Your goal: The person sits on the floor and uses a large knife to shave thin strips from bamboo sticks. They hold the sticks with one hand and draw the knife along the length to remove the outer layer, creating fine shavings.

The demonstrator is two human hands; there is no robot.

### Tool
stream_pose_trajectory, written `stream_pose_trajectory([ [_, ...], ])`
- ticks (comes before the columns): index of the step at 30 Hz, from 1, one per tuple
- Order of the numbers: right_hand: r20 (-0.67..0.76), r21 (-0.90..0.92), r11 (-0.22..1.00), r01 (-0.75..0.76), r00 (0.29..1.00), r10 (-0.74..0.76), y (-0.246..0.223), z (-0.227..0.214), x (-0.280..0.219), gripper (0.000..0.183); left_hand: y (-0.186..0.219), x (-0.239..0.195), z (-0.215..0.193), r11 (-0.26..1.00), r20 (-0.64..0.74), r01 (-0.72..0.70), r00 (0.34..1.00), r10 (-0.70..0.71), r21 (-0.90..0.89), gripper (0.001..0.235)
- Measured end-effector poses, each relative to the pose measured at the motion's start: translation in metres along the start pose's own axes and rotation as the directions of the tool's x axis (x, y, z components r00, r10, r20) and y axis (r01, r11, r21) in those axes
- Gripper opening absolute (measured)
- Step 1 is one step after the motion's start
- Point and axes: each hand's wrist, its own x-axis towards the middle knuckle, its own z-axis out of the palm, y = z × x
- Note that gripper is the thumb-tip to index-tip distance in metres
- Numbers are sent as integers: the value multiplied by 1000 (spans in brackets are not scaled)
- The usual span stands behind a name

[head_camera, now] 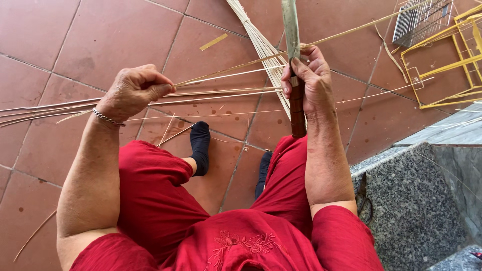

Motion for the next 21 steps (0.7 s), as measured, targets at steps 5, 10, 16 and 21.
stream_pose_trajectory([
  [5, -30, -33, 999, -6, 1000, 5, 0, 5, 3, 23, 0, -2, -6, 997, -11, 80, 997, -80, 18, 7],
  [10, -16, -135, 991, 20, 1000, -22, 1, 7, 3, 26, -1, -2, -8, 998, 18, 54, 998, -54, 10, 8],
  [16, -27, -178, 984, 28, 999, -34, 4, 2, 2, 25, -4, -2, -6, 997, 30, 83, 996, -83, 0, 9],
  [21, -79, -200, 976, 90, 991, -108, 1, -7, 4, 19, -8, -2, -10, 985, 6, 170, 985, -171, 23, 12],
])
